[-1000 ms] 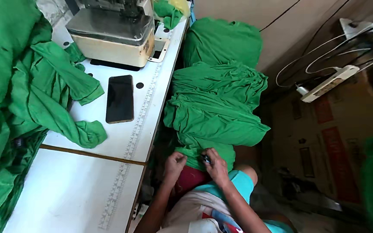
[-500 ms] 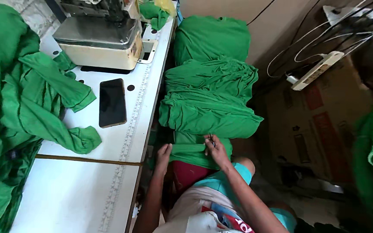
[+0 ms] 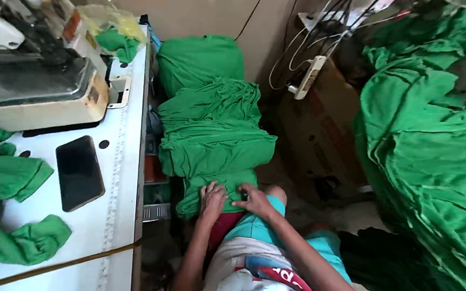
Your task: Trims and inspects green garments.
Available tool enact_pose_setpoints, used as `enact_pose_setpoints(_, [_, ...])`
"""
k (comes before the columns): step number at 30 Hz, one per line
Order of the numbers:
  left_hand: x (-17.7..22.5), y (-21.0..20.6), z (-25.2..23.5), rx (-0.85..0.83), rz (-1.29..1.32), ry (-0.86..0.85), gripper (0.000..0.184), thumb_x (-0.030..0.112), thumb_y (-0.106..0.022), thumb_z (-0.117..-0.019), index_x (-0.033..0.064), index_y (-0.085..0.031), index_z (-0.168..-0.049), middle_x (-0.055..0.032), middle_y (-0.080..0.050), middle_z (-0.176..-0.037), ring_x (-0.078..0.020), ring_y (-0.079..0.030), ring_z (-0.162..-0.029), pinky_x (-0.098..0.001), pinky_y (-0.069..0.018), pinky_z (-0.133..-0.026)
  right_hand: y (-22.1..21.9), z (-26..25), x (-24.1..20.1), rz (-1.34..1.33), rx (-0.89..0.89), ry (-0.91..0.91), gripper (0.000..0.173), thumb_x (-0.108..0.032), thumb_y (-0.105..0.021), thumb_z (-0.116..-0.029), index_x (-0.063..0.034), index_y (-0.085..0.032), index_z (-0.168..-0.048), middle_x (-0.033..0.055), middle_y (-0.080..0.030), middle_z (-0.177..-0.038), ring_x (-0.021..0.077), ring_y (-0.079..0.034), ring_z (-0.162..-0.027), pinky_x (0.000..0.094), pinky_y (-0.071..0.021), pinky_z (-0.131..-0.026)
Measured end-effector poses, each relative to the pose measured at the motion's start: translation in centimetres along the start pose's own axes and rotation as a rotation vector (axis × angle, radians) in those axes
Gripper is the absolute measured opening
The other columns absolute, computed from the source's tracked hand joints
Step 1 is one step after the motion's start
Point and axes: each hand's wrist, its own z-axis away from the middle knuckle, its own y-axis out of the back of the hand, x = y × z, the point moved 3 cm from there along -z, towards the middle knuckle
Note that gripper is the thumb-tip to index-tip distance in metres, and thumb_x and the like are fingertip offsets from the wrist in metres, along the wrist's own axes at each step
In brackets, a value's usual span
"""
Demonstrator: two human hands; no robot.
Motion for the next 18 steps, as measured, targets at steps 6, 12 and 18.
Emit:
enact_pose_setpoints(6, [1.5,2.0,-0.2,0.377,0.124,-0.140,0.022,0.017,-0.057,-0.1015,0.0062,-0.077,-0.103,-0.0069,-0.072,-0.123,-0.0248,-0.060,-0.128,-0.0555,-0.0316,-0.116,1.2,0.4,-0.9,0.230,0.127,-0.188,0.042,-0.021,-0.064,-0.0974,-0.0045,-0.059,-0.136,0.0229,-0.055,-0.142,0.0430,-0.066,-0.112,0.0604,-0.0537,-0.092])
enact_pose_setpoints(12, [-2.1,3.2,2.8,0.785,0.343,0.082,0.026,0.004,-0.047,-0.1039,-0.0156,-0.062,-0.109,-0.0288,-0.064,-0.119,-0.0343,-0.061,-0.119,-0.0440,-0.0478,-0.106,5.8,0.4,2.4,0.211,0.335,-0.409,0.042,-0.010,-0.060,-0.0956,-0.0103,-0.061,-0.138,0.0200,-0.066,-0.132,0.0441,-0.065,-0.117,0.0663,-0.0501,-0.095])
enact_pose_setpoints(18, [-1.8,2.8,3.1,0.607,-0.019,0.408,0.029,0.012,-0.059,-0.0992,-0.0018,-0.065,-0.124,-0.0225,-0.054,-0.144,-0.0420,-0.045,-0.140,-0.0669,-0.0267,-0.113,8.3,0.7,1.6,0.051,0.640,-0.066,0.027,-0.009,-0.061,-0.0973,-0.0016,-0.070,-0.122,0.0201,-0.072,-0.117,0.0402,-0.070,-0.106,0.0612,-0.0533,-0.091])
